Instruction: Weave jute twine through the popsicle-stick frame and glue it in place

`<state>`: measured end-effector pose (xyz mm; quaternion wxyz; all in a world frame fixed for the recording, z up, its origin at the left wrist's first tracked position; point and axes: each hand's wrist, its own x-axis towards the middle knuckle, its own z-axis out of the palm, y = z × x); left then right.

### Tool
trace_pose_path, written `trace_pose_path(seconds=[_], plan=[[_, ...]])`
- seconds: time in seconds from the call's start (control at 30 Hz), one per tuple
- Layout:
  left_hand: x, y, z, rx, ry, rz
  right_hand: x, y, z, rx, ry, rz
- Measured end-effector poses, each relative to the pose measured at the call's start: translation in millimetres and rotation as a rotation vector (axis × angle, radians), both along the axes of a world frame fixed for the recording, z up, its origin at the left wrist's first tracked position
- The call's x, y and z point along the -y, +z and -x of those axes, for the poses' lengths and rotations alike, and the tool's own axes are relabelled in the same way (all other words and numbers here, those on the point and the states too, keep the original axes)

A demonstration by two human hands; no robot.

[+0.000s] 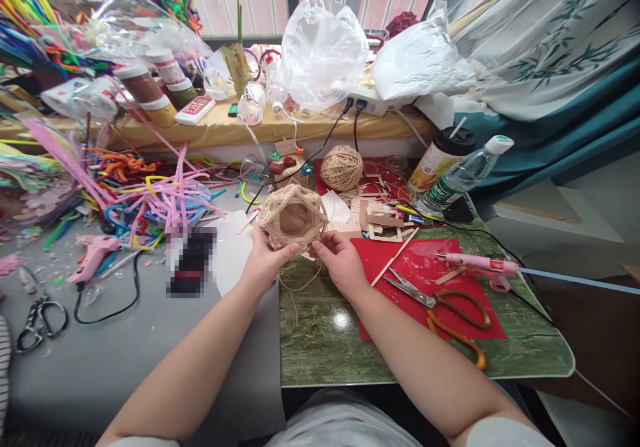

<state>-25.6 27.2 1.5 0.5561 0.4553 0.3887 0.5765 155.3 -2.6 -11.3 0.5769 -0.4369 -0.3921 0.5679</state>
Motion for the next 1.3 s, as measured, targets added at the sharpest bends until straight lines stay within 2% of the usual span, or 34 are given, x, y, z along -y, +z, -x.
trace_pose_path(seconds=[0.17,0.3,0.5,0.67,0.8,0.87,0.97,1.07,1.13,1.2,1.3], plan=[[-2,-0.1,4,0.108,-0.046,0.132,-3,1.4,1,-0.076,-0.021,0.042],[-1,-2.1,1,0.105,-0.02,0.13,-2,3.3,2,-0.123,-0.002,0.081],[-1,-4.3,-2,0.14,0.031,0.141,-2,3.9,0,-0.16,0.105,0.184],[-9,1.9,7,0.181,0.091,0.124,-8,4.2,-9,-0.232,-0.009,0.205],[-19,6.4,18,0.12,0.101,0.093,-12,11.6,-18,-0.306,-0.138,0.153],[-22,7.2,22,0.059,0.086,0.042,-11,20.3,-21,-0.333,-0.202,0.079],[-22,7.0,24,-0.035,0.087,-0.035,-3,41.5,-24,-0.335,-0.332,-0.138],[-16,6.9,22,-0.129,0.121,-0.104,13,72.3,-26,-0.247,-0.422,-0.354],[-12,7.4,20,-0.203,0.147,-0.151,27,95.2,-29,-0.125,-0.496,-0.433],[-8,8.0,18,-0.278,0.191,-0.201,41,116.2,-35,0.019,-0.558,-0.438],[-5,8.5,18,-0.372,0.271,-0.281,62,137.1,-53,0.14,-0.497,-0.358]])
